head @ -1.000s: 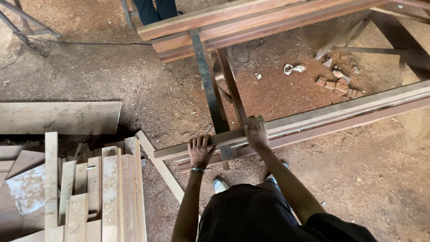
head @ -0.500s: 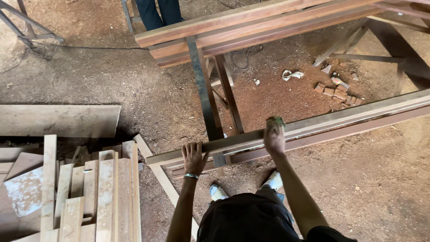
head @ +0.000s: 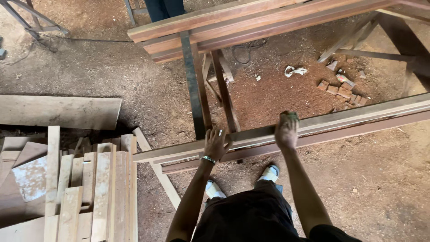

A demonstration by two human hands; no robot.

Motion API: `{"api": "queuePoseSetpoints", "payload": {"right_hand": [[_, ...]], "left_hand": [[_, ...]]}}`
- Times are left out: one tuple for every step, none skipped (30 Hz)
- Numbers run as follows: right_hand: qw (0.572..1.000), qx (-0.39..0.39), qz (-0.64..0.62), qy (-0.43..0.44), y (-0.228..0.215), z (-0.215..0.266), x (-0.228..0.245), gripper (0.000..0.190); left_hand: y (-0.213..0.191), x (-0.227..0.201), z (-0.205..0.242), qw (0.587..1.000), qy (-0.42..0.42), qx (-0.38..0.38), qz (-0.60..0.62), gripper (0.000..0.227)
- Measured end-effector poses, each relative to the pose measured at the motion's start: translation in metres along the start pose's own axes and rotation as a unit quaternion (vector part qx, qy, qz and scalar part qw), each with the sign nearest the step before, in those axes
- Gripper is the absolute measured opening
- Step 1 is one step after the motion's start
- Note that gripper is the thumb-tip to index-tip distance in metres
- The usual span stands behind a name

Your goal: The person sands the surfaces and corners of a large wooden frame structure with a small sanding block, moving it back and forth along the wood members.

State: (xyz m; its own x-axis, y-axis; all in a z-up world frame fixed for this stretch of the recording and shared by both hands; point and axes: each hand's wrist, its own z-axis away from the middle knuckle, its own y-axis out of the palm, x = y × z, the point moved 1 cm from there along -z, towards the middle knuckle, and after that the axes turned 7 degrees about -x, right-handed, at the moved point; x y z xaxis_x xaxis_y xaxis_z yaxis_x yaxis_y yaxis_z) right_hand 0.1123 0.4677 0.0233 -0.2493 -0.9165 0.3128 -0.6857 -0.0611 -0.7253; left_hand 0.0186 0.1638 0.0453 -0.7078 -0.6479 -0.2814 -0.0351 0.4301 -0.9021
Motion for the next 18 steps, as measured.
{"api": "queuePoseSetpoints", "payload": {"right_hand": [[0.998, 0.036, -0.015, 0.042, 0.013, -0.006, -0.001, 0.022], [0.995, -0.020, -0.092, 0.018, 0.020, -0.005, 0.004, 0.019], [0.983, -0.077, -0.168, -0.005, 0.025, -0.003, 0.016, 0.015], [0.969, -0.092, -0.226, -0.034, 0.027, 0.001, 0.028, 0.014], [0.951, -0.104, -0.283, -0.062, 0.022, 0.008, 0.035, 0.013], [0.965, -0.072, -0.230, -0.101, 0.008, 0.015, 0.028, 0.017], [0.973, -0.038, -0.177, -0.140, -0.010, 0.028, 0.020, 0.028], [0.976, -0.005, -0.123, -0.178, -0.022, 0.036, 0.013, 0.041], [0.980, 0.051, -0.158, -0.109, -0.031, 0.035, -0.004, 0.043], [0.975, 0.107, -0.192, -0.040, -0.040, 0.029, -0.030, 0.046], [0.960, 0.163, -0.225, 0.029, -0.044, 0.022, -0.049, 0.048], [0.979, 0.088, -0.180, -0.022, -0.048, 0.014, -0.063, 0.043], [0.988, 0.012, -0.132, -0.072, -0.055, 0.004, -0.084, 0.040], [0.987, -0.063, -0.084, -0.122, -0.058, -0.007, -0.099, 0.040], [0.996, 0.032, -0.058, -0.060, -0.047, -0.019, -0.108, 0.030], [0.992, 0.126, -0.031, 0.003, -0.032, -0.030, -0.113, 0.033], [0.974, 0.216, -0.004, 0.065, -0.020, -0.037, -0.116, 0.045], [0.986, 0.158, -0.026, 0.035, -0.012, -0.037, -0.111, 0.046]], "left_hand": [[0.007, -0.009, -0.008, 1.000, -0.008, 0.022, 0.011, 0.077], [0.015, -0.020, -0.017, 0.999, -0.015, 0.043, 0.022, 0.079], [0.023, -0.031, -0.026, 0.997, -0.021, 0.064, 0.034, 0.081], [0.029, -0.040, -0.034, 0.996, -0.022, 0.076, 0.033, 0.082], [0.036, -0.049, -0.039, 0.995, -0.023, 0.090, 0.033, 0.084], [0.042, -0.058, -0.043, 0.994, -0.024, 0.103, 0.033, 0.086], [0.049, -0.064, -0.045, 0.991, -0.035, 0.121, 0.033, 0.088], [0.056, -0.070, -0.045, 0.989, -0.047, 0.139, 0.034, 0.089], [0.061, -0.075, -0.043, 0.985, -0.059, 0.157, 0.032, 0.091], [0.065, -0.078, -0.041, 0.985, -0.073, 0.156, 0.022, 0.085], [0.067, -0.078, -0.040, 0.984, -0.087, 0.156, 0.012, 0.080], [0.069, -0.077, -0.040, 0.983, -0.100, 0.155, 0.002, 0.075], [0.071, -0.079, -0.041, 0.986, -0.092, 0.135, -0.016, 0.072], [0.072, -0.078, -0.041, 0.989, -0.083, 0.115, -0.033, 0.069], [0.075, -0.079, -0.041, 0.992, -0.073, 0.094, -0.048, 0.066], [0.078, -0.080, -0.039, 0.992, -0.075, 0.085, -0.052, 0.066], [0.080, -0.080, -0.038, 0.993, -0.076, 0.073, -0.057, 0.066], [0.083, -0.080, -0.037, 0.993, -0.077, 0.062, -0.061, 0.066]]}}
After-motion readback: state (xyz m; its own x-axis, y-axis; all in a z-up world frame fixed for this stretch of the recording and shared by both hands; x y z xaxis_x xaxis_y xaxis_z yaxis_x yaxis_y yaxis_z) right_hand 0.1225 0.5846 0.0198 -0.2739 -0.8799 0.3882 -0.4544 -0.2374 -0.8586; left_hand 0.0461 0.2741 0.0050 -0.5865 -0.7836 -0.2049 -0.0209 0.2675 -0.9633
